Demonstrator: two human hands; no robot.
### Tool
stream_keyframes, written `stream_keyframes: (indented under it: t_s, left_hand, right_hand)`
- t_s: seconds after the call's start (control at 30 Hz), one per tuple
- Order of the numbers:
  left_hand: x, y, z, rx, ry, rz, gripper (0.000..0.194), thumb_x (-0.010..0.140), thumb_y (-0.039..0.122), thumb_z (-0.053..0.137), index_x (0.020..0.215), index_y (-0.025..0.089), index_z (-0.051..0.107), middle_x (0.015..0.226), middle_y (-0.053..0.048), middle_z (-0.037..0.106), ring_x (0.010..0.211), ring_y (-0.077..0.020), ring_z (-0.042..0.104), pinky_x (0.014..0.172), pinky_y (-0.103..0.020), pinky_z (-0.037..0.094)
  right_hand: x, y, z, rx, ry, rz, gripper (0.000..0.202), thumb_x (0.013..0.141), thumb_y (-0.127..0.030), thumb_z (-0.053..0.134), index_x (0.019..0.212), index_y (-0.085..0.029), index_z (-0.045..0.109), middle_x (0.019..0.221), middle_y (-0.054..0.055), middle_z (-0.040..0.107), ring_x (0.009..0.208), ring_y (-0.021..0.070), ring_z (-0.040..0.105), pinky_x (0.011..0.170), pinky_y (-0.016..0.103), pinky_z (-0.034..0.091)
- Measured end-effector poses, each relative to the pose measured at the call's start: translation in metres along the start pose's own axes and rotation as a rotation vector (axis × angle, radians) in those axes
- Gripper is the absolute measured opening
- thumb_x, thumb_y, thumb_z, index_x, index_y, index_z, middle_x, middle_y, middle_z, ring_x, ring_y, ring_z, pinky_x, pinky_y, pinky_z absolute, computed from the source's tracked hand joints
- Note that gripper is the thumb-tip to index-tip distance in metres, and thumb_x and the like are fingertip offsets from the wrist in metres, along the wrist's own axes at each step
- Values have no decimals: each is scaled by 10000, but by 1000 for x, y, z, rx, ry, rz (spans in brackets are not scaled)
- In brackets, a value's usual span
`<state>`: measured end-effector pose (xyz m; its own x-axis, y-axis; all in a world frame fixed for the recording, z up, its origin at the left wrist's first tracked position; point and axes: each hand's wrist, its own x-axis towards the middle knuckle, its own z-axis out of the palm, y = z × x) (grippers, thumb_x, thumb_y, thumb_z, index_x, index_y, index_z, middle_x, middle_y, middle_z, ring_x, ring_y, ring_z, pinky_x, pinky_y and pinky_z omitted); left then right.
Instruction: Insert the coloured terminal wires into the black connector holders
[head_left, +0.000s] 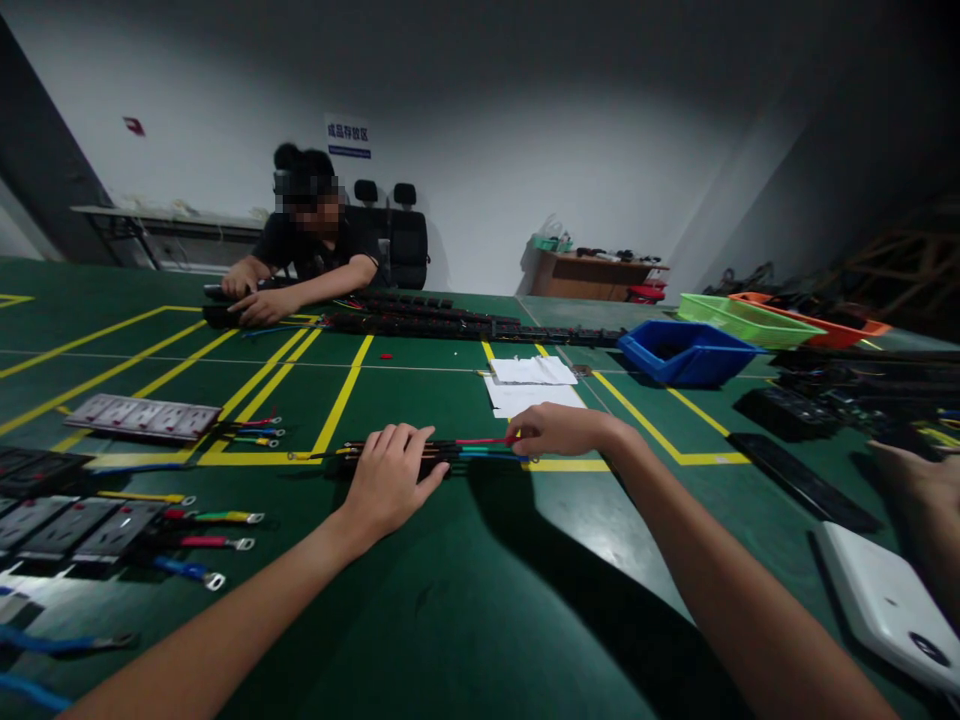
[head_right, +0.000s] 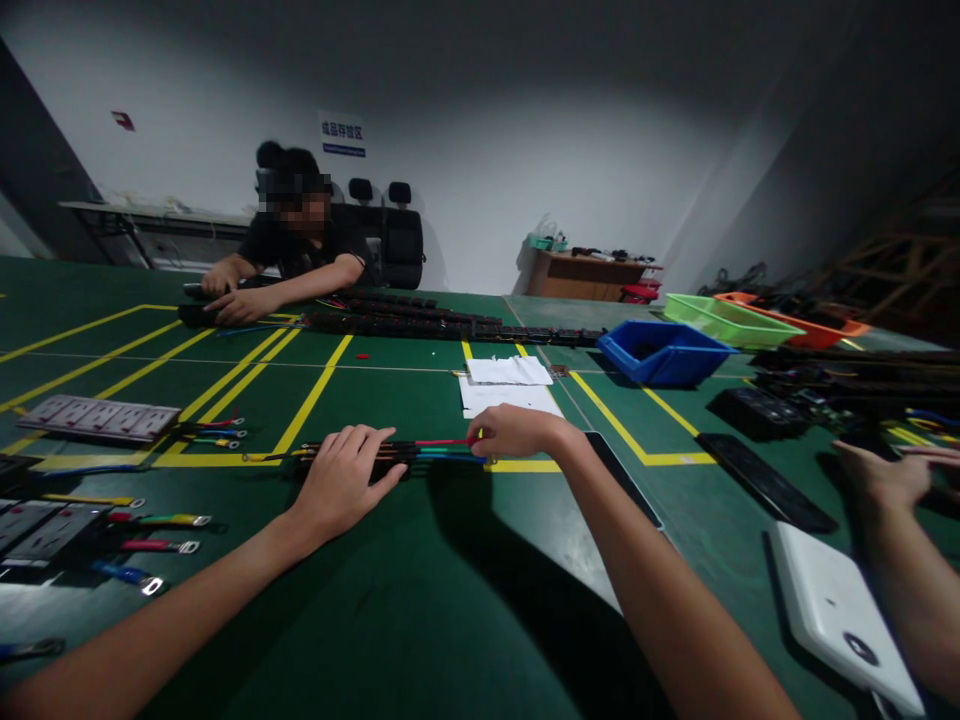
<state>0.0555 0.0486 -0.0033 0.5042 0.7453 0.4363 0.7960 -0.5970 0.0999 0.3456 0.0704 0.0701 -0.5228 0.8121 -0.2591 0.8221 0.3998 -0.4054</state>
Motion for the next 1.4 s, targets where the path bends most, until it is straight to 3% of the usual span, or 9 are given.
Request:
stream_keyframes:
  t_s: [0.17, 0.3, 0.57, 0.77, 1.0, 1.23, 1.4]
  left_hand:
    - [1, 1, -1, -16, -8, -4, 481, 969, 480, 493, 1298, 139, 579, 1139, -126, 636, 1054, -289, 575, 911, -470, 460]
    - [1, 0, -3, -22, -11, -13, 467, 965, 475, 494, 1286, 150, 590, 1126, -123, 646, 1047, -294, 585, 901, -474, 465]
    - [1, 0, -2, -1, -6, -2, 457, 963, 469, 502, 1275, 147, 591, 1121, -123, 633, 1040, -289, 576, 900, -458, 455]
    - [2, 1, -2, 11, 26, 3, 446, 955, 472, 506, 1243, 149, 613, 1096, -127, 640, 1018, -300, 581, 881, -472, 458]
    - [1, 0, -1, 1, 25, 3, 439, 962, 471, 495, 1246, 156, 612, 1105, -121, 638, 1020, -293, 578, 881, -467, 461]
    - [0, -1, -1, -4, 7, -1, 449, 967, 473, 498, 1260, 150, 606, 1115, -117, 631, 1033, -288, 571, 897, -473, 459]
    - [0, -1, -1, -11, 6, -9, 442, 965, 474, 504, 1260, 161, 605, 1116, -110, 634, 1028, -284, 575, 888, -467, 466]
  right_hand:
    - [0, 11, -3, 106, 3, 60, 181, 832, -208, 547, 808, -155, 719, 742, 55, 722, 651, 169, 640, 607, 266, 446]
    - [1, 15, 0, 188, -68, 110, 217, 853, -274, 554, 698, -165, 658, 702, 58, 709, 626, 164, 632, 599, 267, 455]
    - [3, 20, 0, 115, 89, 84, 368, 909, -449, 502, 736, -156, 643, 666, 34, 637, 566, 146, 574, 545, 268, 389]
    - [7, 25, 7, 182, 23, 99, 346, 884, -430, 533, 701, -159, 645, 601, 13, 605, 523, 125, 514, 532, 260, 369]
    - [9, 41, 10, 321, 78, 62, 493, 849, -613, 590, 766, -137, 686, 660, 30, 638, 564, 128, 541, 542, 252, 407]
    - [4, 38, 10, 434, -110, 108, 626, 799, -742, 582, 742, -128, 691, 687, 62, 674, 603, 141, 583, 597, 265, 465]
    - [7, 36, 10, 325, -15, 72, 558, 824, -680, 592, 687, -141, 650, 608, 2, 575, 553, 110, 483, 538, 246, 370]
